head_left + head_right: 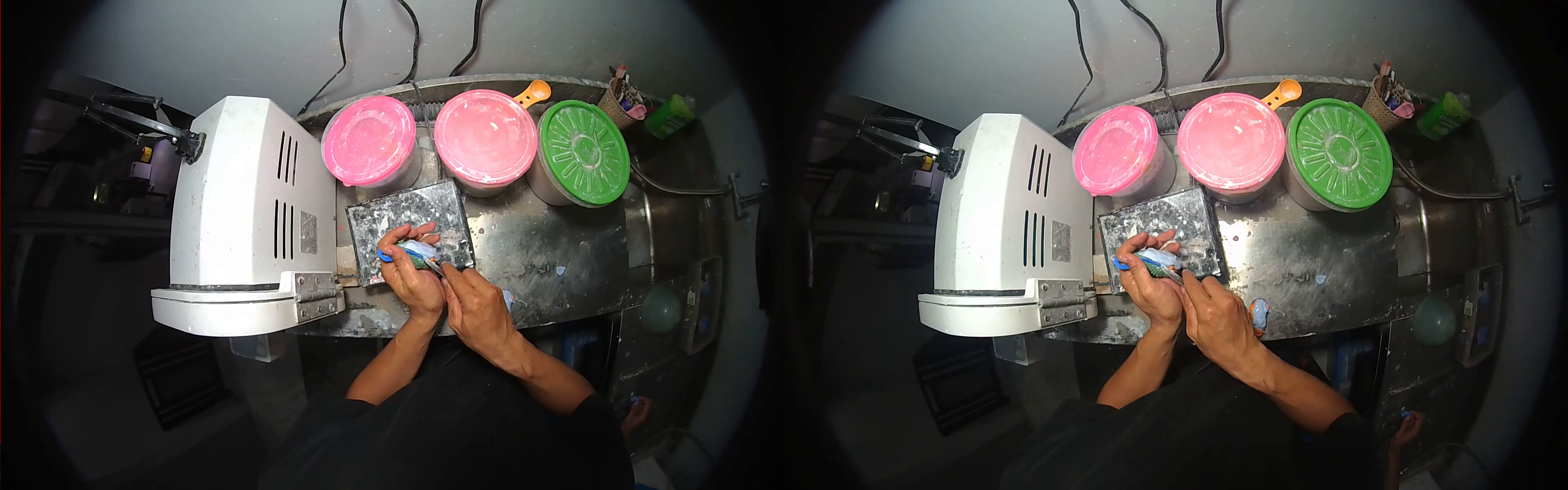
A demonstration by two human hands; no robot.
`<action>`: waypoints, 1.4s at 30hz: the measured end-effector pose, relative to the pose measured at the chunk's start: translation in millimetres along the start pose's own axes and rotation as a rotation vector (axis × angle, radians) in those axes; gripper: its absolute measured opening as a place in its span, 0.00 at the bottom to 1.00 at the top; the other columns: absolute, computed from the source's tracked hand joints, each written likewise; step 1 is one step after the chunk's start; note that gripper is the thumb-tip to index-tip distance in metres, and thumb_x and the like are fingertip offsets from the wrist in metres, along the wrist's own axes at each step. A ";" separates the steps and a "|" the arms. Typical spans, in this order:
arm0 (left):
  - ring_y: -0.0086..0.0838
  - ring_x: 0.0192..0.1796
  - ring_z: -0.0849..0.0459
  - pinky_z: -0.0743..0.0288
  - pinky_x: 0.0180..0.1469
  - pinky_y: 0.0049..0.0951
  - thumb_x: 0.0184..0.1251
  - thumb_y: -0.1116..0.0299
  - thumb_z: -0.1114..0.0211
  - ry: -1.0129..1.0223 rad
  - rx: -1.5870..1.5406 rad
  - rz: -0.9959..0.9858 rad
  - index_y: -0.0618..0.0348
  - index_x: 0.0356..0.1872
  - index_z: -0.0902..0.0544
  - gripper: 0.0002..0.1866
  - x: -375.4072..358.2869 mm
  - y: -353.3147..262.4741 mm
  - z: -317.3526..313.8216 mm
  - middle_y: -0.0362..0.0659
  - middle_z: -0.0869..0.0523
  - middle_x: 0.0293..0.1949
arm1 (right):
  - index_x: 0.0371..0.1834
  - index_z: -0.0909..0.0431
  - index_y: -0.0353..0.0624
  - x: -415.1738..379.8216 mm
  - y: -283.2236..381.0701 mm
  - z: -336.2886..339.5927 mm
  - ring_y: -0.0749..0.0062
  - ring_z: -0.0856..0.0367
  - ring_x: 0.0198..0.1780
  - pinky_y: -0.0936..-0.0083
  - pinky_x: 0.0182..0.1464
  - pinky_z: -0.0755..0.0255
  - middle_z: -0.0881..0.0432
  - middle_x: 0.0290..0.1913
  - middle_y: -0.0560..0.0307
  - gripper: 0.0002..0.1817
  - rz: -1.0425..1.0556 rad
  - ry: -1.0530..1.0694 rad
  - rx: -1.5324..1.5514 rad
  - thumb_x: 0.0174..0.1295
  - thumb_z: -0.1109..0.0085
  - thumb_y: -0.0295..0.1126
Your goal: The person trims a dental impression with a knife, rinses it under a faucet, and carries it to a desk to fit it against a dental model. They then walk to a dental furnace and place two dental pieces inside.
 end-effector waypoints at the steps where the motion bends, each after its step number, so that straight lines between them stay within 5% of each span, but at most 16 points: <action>1: 0.42 0.47 0.16 0.17 0.49 0.41 0.82 0.48 0.61 -0.004 -0.006 -0.009 0.67 0.53 0.31 0.27 0.5 0.3 0.0 0.51 0.27 0.45 | 0.54 0.22 0.33 0.2 -0.9 -0.3 0.50 0.20 0.29 0.62 0.31 0.25 0.23 0.30 0.45 0.15 -0.008 -0.001 0.011 0.65 0.42 0.24; 13: 0.46 0.53 0.18 0.14 0.48 0.47 0.82 0.48 0.63 0.126 -0.084 0.062 0.65 0.57 0.32 0.27 5.0 5.7 -1.9 0.51 0.27 0.45 | 0.51 0.20 0.31 -6.5 17.4 19.3 0.52 0.18 0.30 0.62 0.32 0.26 0.20 0.32 0.44 0.13 -0.104 0.058 0.076 0.66 0.44 0.24; 18: 0.52 0.36 0.12 0.14 0.26 0.31 0.81 0.45 0.67 0.341 -0.113 0.011 0.61 0.60 0.40 0.28 8.0 -2.2 -5.8 0.66 0.21 0.49 | 0.39 0.25 0.36 16.2 6.1 32.1 0.40 0.20 0.33 0.57 0.36 0.26 0.21 0.32 0.41 0.05 -0.061 0.036 0.247 0.68 0.46 0.28; 21: 0.51 0.38 0.12 0.15 0.25 0.30 0.81 0.46 0.66 0.485 -0.178 0.010 0.59 0.59 0.42 0.26 6.3 -5.0 -9.0 0.68 0.22 0.52 | 0.37 0.25 0.37 24.9 1.4 30.4 0.42 0.20 0.33 0.56 0.35 0.27 0.20 0.32 0.42 0.05 -0.039 0.156 0.206 0.68 0.46 0.28; 22: 0.44 0.36 0.13 0.17 0.29 0.31 0.81 0.47 0.65 0.481 -0.211 -0.002 0.61 0.53 0.36 0.25 6.7 -9.9 -13.2 0.63 0.21 0.46 | 0.35 0.25 0.38 27.5 4.5 32.7 0.44 0.18 0.33 0.56 0.34 0.26 0.18 0.30 0.45 0.07 -0.045 0.149 0.190 0.69 0.46 0.31; 25: 0.34 0.32 0.18 0.20 0.18 0.25 0.80 0.47 0.60 0.445 -0.064 -0.157 0.65 0.47 0.30 0.26 11.7 -16.0 -9.7 0.54 0.22 0.39 | 0.35 0.24 0.40 26.6 1.2 24.2 0.45 0.17 0.31 0.55 0.34 0.25 0.16 0.28 0.47 0.10 -0.105 0.215 0.113 0.70 0.46 0.34; 28: 0.28 0.34 0.23 0.23 0.24 0.24 0.81 0.49 0.56 0.405 0.004 -0.092 0.67 0.37 0.23 0.27 10.7 -20.1 -6.8 0.46 0.25 0.34 | 0.34 0.23 0.41 26.5 -1.1 19.7 0.44 0.16 0.30 0.55 0.34 0.23 0.15 0.27 0.47 0.12 -0.169 0.228 0.026 0.71 0.47 0.37; 34: 0.26 0.35 0.26 0.33 0.41 0.26 0.80 0.54 0.51 0.249 0.181 -0.155 0.69 0.31 0.18 0.27 12.9 -7.6 23.3 0.44 0.24 0.31 | 0.34 0.23 0.40 24.6 3.4 17.6 0.41 0.16 0.30 0.51 0.33 0.23 0.16 0.26 0.43 0.14 -0.256 0.248 -0.075 0.71 0.47 0.40; 42: 0.27 0.33 0.24 0.30 0.39 0.26 0.81 0.54 0.53 0.254 0.224 -0.230 0.68 0.32 0.18 0.26 10.3 -13.1 20.1 0.45 0.23 0.30 | 0.31 0.23 0.41 21.2 8.1 12.0 0.40 0.18 0.25 0.51 0.28 0.26 0.20 0.20 0.41 0.14 -0.233 0.178 -0.136 0.71 0.47 0.38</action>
Point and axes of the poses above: each hand's wrist, its own x-axis towards the middle knuckle, its own z-axis out of the back of the hand, y = z × x, the point moved 9 cm from there along x, towards the middle knuckle
